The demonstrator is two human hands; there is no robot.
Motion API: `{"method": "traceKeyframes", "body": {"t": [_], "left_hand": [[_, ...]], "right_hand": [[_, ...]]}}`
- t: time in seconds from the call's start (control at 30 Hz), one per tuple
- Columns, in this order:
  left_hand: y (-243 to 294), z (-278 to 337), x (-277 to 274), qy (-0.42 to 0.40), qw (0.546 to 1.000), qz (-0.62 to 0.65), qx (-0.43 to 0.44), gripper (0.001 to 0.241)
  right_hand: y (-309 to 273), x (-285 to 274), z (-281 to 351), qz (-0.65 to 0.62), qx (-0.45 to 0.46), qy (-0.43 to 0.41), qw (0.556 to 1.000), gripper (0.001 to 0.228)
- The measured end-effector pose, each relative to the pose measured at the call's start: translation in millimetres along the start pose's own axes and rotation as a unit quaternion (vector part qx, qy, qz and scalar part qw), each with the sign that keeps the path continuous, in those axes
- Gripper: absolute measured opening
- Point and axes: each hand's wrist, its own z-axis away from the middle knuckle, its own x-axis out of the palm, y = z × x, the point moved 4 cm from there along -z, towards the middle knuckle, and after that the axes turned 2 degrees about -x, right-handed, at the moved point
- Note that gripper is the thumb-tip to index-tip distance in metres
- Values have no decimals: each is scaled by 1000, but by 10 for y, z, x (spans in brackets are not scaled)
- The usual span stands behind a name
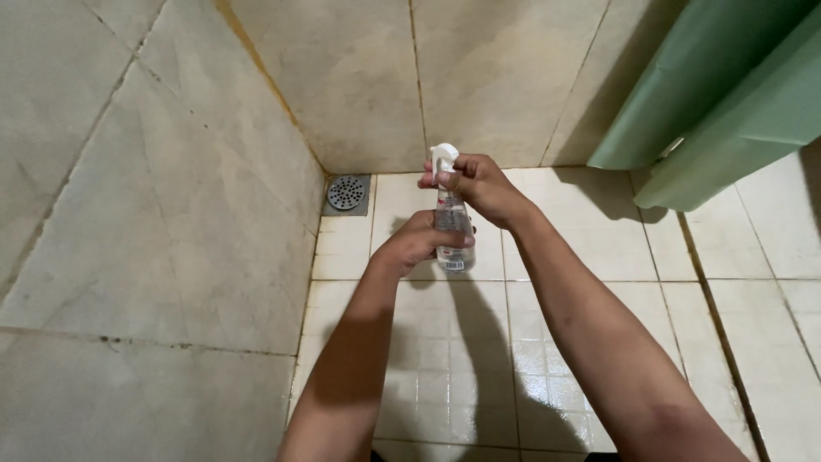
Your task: The person sprays a cleaning solution onto the shower walls and then scrubs the tiled surfaces with a green sponge. They focus on the lower wall sections and the shower ledge, repeatedly applying the cleaner and scrubbing the same areas.
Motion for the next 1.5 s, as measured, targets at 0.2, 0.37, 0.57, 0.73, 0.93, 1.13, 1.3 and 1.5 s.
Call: {"method": "traceKeyframes", "body": {"t": [0.2,0.37,0.57,0.73,0.93,1.13,1.3,1.5], "left_hand": [[57,148,-36,46,997,-45,-50,39],[18,177,-138,22,1000,-5,-16,40],[88,246,-184,56,997,-35,-26,42],[93,198,-210,38,999,1,32,41],[222,129,-94,0,998,19,59,44],[392,60,24,-7,997,-29,75,48],[546,29,121,-31,994,-53,86,53],[917,147,382,-14,994,-17,102,57]], "right_hand": [[-58,190,-63,-15,-1,-18,1000,45],[-25,264,-127,-48,-44,-40,997,43],[45,272,-206,-14,-42,-35,998,37],[-61,295,-182,-28,-32,-15,999,40],[-365,217,-119,-32,-46,-22,998,48],[-525,67,-17,-35,-60,-25,997,56],[-672,-61,55,-104,-76,-27,991,59],[-1034,-173,143,-103,-89,-11,991,54]]}}
